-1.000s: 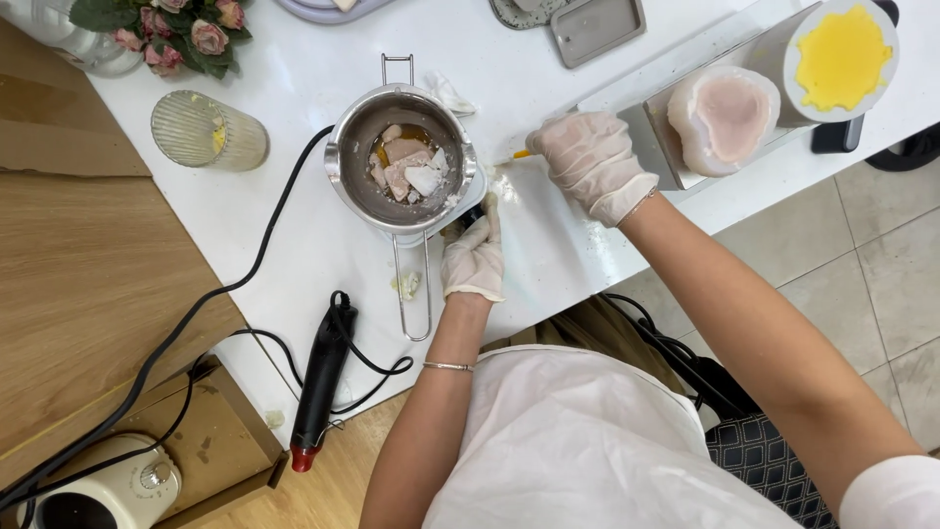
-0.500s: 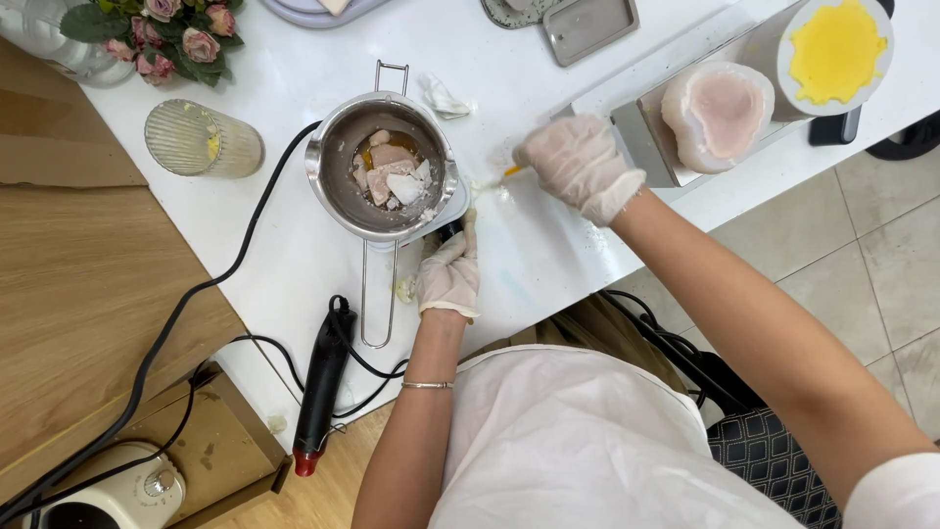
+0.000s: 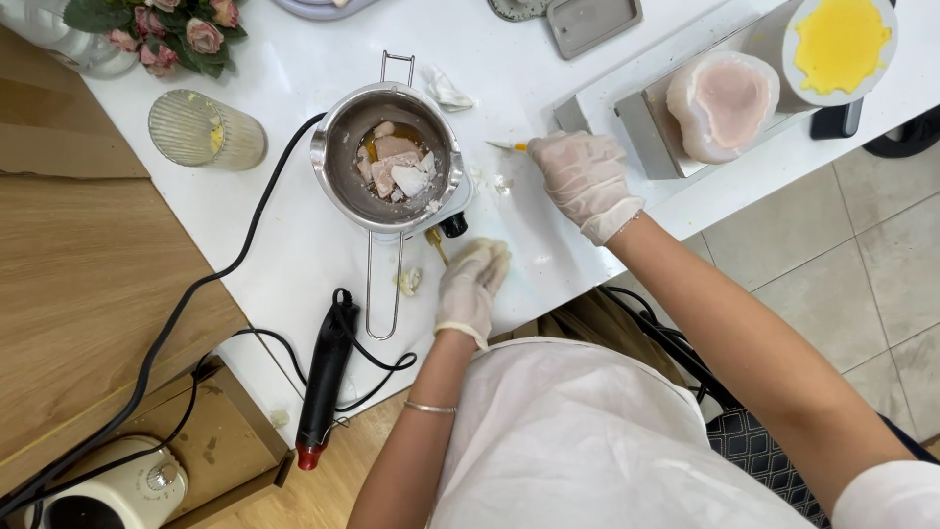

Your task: Melting pieces of wax in a small pot using a heat gun and a spoon to stir.

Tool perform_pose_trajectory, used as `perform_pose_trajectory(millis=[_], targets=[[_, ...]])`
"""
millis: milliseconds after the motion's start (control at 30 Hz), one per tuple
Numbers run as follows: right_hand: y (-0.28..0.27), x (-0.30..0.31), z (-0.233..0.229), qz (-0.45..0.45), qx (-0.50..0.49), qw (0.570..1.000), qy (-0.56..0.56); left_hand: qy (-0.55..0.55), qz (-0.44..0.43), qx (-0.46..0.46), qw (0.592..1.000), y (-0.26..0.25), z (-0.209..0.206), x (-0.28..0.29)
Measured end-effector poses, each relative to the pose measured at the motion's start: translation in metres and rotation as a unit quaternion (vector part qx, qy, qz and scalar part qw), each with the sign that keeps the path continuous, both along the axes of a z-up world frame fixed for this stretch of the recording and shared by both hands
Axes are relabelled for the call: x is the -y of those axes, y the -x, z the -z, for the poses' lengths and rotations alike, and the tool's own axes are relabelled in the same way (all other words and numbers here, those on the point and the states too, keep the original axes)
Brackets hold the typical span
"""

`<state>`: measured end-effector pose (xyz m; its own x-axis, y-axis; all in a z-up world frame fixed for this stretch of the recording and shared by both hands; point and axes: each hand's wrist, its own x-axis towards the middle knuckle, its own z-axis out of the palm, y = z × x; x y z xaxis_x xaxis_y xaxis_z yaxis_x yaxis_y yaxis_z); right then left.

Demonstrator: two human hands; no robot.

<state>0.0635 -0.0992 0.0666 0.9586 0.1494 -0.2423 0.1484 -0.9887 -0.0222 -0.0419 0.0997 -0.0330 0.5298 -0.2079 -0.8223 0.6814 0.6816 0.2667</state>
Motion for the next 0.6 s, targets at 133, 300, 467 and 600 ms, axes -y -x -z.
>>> perform_pose_trajectory(millis=[133,300,467,600], targets=[[0.015,0.003,-0.001,-0.013,0.012,1.000,-0.011,-0.183,0.158,0.148,0.959,0.012,-0.002,0.014],[0.032,0.001,-0.014,0.028,-0.057,0.998,-0.030,-0.496,0.390,0.488,0.603,-0.011,-0.018,0.021],[0.063,0.001,-0.023,0.168,0.033,0.981,-0.091,-0.530,0.412,0.512,0.536,-0.018,-0.008,0.033],[0.085,0.006,0.015,0.213,0.045,0.975,-0.050,-0.570,0.432,0.500,0.489,-0.021,-0.007,0.038]])
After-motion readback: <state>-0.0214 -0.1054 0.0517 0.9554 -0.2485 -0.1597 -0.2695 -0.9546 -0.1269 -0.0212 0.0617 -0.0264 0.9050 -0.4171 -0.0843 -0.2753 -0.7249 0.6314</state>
